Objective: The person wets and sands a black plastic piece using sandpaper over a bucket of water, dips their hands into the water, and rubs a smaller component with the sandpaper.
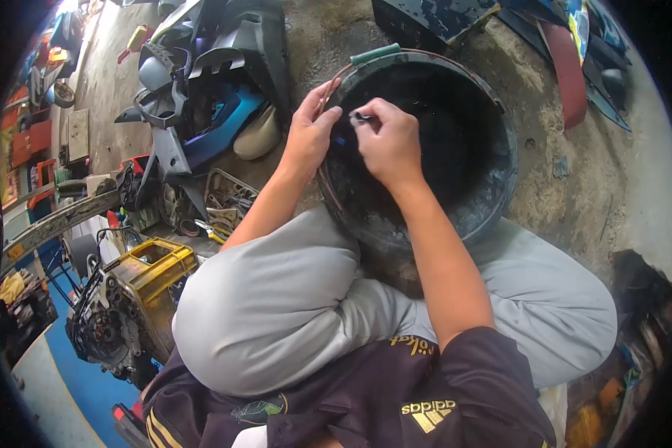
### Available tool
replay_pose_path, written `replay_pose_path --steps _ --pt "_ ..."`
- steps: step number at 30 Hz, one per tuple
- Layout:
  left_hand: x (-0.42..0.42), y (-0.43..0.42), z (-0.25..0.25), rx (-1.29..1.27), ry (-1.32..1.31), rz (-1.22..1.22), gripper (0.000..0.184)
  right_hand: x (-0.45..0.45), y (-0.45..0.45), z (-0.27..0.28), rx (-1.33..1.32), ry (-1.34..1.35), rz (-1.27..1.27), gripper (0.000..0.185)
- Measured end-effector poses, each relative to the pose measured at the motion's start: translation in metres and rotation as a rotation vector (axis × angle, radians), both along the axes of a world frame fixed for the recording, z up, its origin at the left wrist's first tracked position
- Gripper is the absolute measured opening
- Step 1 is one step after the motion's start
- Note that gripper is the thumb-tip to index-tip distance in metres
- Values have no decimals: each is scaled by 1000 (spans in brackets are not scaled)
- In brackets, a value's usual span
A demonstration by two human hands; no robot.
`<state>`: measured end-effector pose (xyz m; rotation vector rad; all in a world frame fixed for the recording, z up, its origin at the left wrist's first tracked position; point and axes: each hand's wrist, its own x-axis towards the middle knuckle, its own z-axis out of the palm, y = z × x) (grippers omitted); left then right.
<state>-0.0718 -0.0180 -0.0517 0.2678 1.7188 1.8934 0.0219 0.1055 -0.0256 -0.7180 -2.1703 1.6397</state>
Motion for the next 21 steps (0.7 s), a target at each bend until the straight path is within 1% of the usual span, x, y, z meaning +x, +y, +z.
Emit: replay_pose_path --steps 1,4,5,8,12,13,14,16,17,19,21 --pt "0 -1 2 -26 -29 -11 50 -1 1 -1 -92 -51 -12 6" --pt "0 -1 1 -22 11 1 50 -6 -5 8 71 91 69 6" --pt "2 -3 -1 -27 1 -5 50 -6 -3 8 31 41 78 7" --pt "-3 -2 -2 -17 -9 -13 51 -2 13 -12 -71 -96 13 8" --pt "0 -1 1 8 -34 -18 50 -10 6 9 56 53 162 13" --pt "0 -1 3 17 -30 -20 50 -11 10 5 -76 -49 160 15" --pt "0 -2 3 -3 -59 -35 51 -12 19 -4 -30 -34 175 14" --pt "-2 -3 3 -37 -111 -54 52 -17 28 -7 -215 -99 202 14" --pt "-2 -3 3 -18 -82 -45 53 -16 28 -9 -155 -79 224 13" --pt "0 -2 2 16 -30 -42 53 -16 19 13 -38 -43 252 13" --pt "3 -3 0 25 -56 -47 53 -10 24 -2 -21 -61 200 13"
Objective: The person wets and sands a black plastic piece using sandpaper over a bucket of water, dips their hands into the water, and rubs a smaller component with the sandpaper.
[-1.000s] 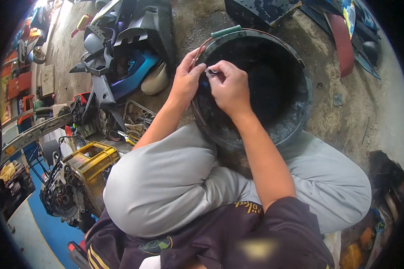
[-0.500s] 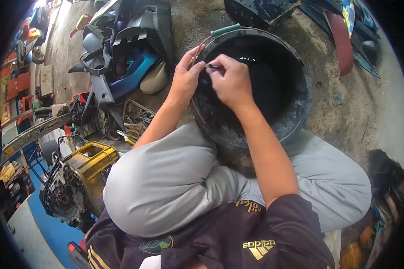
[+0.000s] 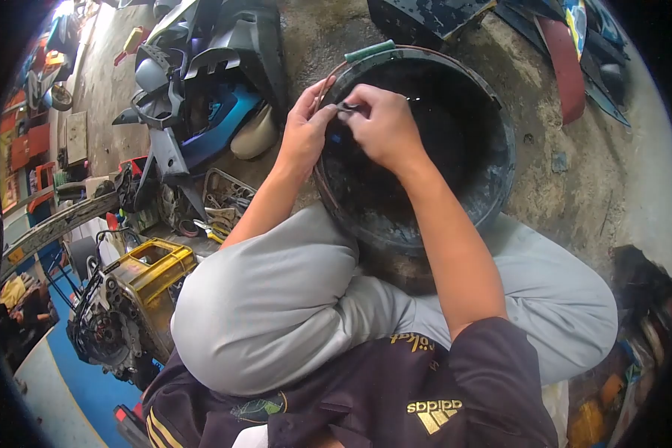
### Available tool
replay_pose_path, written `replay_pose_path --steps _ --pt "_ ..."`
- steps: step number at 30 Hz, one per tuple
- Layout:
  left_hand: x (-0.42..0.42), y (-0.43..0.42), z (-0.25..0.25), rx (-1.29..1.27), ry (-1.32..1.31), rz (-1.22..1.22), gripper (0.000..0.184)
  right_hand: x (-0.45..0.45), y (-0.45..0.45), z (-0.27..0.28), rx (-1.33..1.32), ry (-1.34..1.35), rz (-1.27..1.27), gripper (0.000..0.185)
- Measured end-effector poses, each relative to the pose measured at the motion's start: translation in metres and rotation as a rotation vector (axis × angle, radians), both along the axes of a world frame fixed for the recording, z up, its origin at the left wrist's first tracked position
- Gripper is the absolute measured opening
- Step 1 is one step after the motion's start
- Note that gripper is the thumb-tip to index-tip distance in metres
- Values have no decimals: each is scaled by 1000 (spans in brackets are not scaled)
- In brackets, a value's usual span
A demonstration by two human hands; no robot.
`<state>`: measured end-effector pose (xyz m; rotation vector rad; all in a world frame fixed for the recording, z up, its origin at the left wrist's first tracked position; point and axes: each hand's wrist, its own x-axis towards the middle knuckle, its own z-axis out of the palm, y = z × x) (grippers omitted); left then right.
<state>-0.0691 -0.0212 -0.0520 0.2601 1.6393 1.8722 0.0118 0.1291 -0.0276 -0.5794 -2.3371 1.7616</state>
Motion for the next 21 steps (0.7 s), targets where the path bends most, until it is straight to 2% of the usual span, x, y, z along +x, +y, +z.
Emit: replay_pose_path --steps 2,6,10,13,17,21 --pt "-4 0 4 -52 -73 -20 53 2 7 -14 -56 -57 -42 12" --pt "0 2 12 -62 20 -22 54 1 -11 12 -29 38 -16 12" --pt "-3 1 5 -53 19 20 51 -1 -3 -2 -115 -17 -96 12" --pt "0 3 3 -14 29 40 50 -3 -15 12 67 110 -29 6" --pt "-3 3 2 -5 38 48 51 4 -2 -13 -62 -50 -151 7" --pt "4 -1 -2 -27 30 29 51 2 -20 6 -12 108 -90 12"
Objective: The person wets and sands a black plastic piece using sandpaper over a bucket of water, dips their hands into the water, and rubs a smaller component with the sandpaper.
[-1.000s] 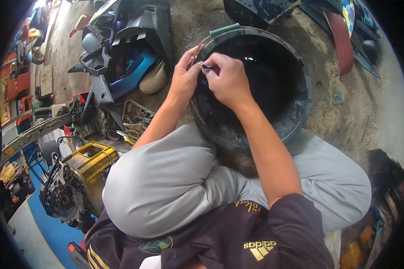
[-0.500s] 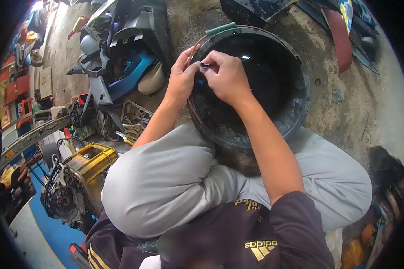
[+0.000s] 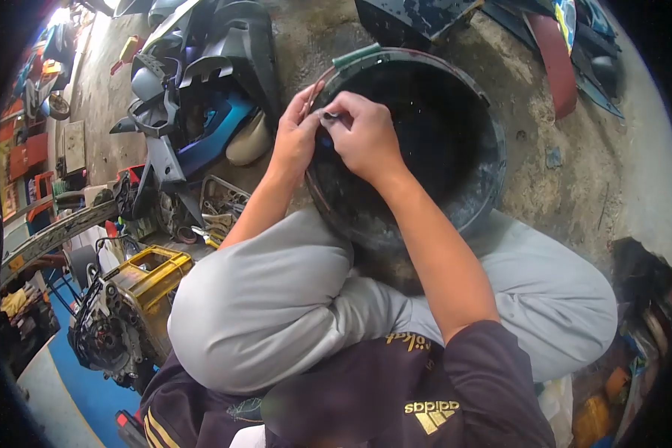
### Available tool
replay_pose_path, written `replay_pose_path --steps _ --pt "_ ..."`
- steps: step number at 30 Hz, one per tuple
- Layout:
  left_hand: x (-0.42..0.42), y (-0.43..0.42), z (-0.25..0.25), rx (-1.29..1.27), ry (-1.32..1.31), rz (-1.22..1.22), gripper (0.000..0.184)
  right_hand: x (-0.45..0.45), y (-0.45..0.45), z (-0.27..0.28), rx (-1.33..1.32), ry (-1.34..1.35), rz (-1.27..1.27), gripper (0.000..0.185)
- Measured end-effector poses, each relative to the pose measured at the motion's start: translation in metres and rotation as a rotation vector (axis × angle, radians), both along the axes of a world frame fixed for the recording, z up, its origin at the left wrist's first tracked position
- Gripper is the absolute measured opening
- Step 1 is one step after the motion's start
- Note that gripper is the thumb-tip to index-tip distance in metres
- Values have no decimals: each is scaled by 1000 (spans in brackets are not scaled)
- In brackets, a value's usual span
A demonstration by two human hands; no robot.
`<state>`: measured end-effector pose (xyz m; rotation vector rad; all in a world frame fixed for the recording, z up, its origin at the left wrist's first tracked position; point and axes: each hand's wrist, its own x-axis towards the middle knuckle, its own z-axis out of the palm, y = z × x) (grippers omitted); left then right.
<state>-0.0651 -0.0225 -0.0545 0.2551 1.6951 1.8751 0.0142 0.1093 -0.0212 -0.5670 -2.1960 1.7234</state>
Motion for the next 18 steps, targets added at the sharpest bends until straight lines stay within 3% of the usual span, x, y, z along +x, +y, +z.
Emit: replay_pose_path --steps 2,5,8,10,12,18 --pt "-7 1 -1 20 31 -7 51 3 12 -14 -61 -105 -46 15" --pt "-5 -1 9 -63 42 -44 53 20 49 -91 -54 -280 -168 26" --pt "-4 -3 3 -38 28 -58 53 28 64 -80 -186 -167 -193 19" --pt "-7 0 4 -32 19 -62 53 23 57 -75 -196 -104 -60 17" --pt "-6 3 6 -23 60 -31 51 15 42 -64 -212 -142 55 17" --pt "-6 2 8 -55 65 -15 51 5 44 -51 -98 -236 -5 12"
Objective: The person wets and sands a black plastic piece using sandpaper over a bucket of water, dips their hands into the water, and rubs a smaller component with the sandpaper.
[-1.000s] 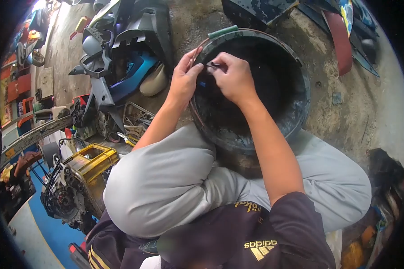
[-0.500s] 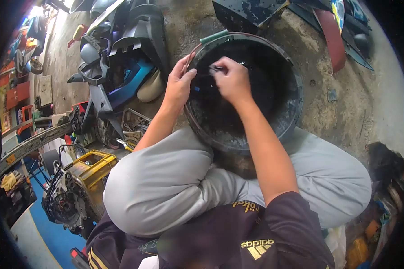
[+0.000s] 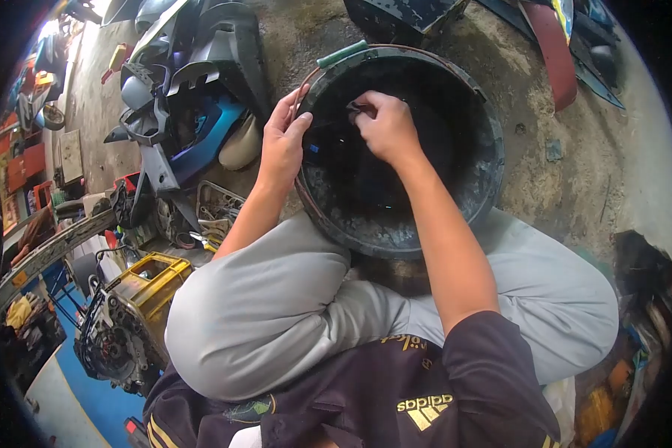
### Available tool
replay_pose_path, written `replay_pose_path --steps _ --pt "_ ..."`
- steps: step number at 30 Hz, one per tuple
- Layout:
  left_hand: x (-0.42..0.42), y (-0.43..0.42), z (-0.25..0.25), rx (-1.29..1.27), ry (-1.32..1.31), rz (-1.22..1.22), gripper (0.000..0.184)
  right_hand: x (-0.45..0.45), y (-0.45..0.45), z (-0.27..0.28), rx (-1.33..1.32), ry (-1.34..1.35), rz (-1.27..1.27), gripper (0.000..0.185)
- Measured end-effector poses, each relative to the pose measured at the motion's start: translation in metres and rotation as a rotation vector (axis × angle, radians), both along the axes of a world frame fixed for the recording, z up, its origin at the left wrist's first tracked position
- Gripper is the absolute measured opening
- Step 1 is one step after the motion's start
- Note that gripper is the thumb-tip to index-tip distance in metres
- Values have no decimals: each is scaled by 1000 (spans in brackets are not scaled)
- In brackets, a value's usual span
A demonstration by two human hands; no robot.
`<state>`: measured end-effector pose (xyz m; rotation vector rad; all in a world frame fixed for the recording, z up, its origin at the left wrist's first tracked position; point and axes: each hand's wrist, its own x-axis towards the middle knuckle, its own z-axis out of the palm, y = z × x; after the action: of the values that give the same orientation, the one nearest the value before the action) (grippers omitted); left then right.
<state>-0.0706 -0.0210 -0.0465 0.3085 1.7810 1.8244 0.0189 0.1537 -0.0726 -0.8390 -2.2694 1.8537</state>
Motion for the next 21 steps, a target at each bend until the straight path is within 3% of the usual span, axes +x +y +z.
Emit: replay_pose_path --steps 2,6,12,15,21 --pt "0 -1 0 10 -9 -20 54 1 -6 18 -23 2 48 12" --pt "-1 0 0 -8 11 -12 53 3 -1 -6 116 -13 -27 11" --pt "2 2 1 -17 45 25 50 7 -25 -4 -104 84 -163 10" --pt "2 0 0 -9 32 27 49 7 -18 -7 5 6 -252 12" --pt "2 1 3 -30 39 36 49 12 -18 13 67 36 -112 12"
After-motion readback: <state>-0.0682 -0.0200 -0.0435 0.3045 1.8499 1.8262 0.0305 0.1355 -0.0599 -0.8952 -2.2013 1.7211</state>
